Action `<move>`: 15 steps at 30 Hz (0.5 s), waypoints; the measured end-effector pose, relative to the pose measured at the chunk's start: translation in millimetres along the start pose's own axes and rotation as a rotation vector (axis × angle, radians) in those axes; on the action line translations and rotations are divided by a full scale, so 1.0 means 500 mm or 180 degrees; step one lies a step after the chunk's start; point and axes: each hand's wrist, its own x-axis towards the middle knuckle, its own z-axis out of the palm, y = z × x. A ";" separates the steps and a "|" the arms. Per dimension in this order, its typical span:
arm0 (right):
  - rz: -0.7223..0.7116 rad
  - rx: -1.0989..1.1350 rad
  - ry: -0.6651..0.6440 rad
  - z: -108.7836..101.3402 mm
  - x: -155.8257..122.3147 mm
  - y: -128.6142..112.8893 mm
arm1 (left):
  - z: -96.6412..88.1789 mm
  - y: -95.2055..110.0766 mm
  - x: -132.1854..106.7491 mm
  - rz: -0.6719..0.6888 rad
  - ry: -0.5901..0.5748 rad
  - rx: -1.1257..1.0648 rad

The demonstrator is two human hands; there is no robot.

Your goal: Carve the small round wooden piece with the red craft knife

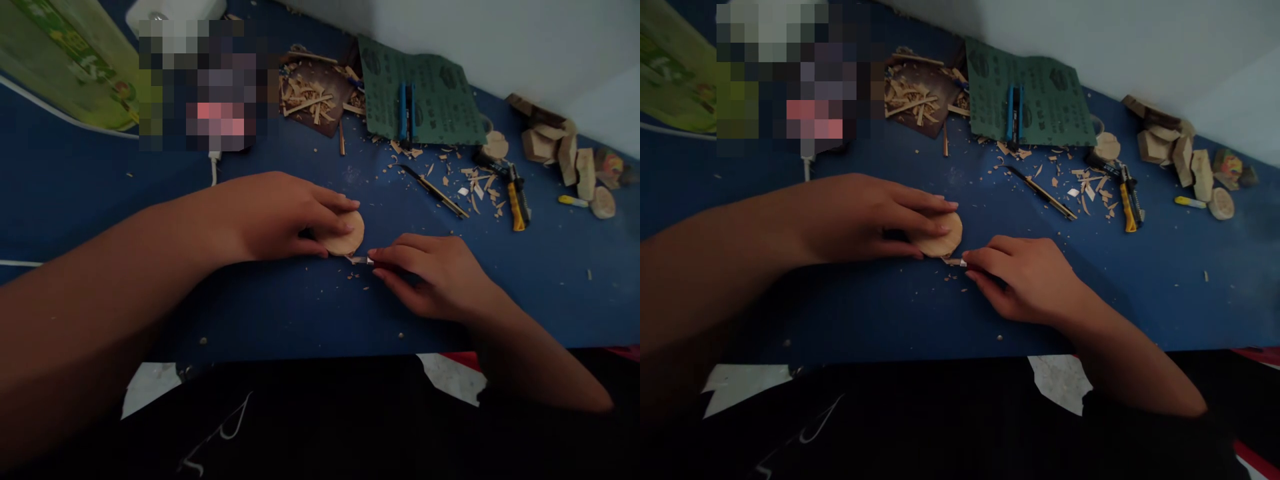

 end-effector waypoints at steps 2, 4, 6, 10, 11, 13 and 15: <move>0.0003 0.0000 0.0001 -0.002 -0.001 0.001 | 0.000 0.000 -0.001 0.0026 0.0008 0.0013; -0.0006 0.0069 0.0008 -0.003 0.000 0.003 | 0.001 -0.001 -0.002 0.0042 0.0022 0.0019; -0.0010 0.0139 0.0027 -0.001 0.002 0.005 | 0.002 -0.002 -0.003 0.0048 0.0058 0.0002; 0.0030 0.0013 0.0024 0.005 0.001 0.000 | 0.003 -0.002 -0.001 0.0004 0.0028 -0.0086; 0.0045 -0.0099 0.0018 0.006 0.000 -0.006 | 0.002 -0.002 0.000 -0.0018 0.0000 -0.0090; 0.0093 -0.0422 -0.0004 0.006 -0.003 -0.024 | -0.001 0.001 0.004 -0.0063 -0.0046 -0.0047; 0.0165 -0.0785 -0.0012 0.006 -0.005 -0.049 | -0.005 0.005 0.008 -0.0084 -0.0099 0.0032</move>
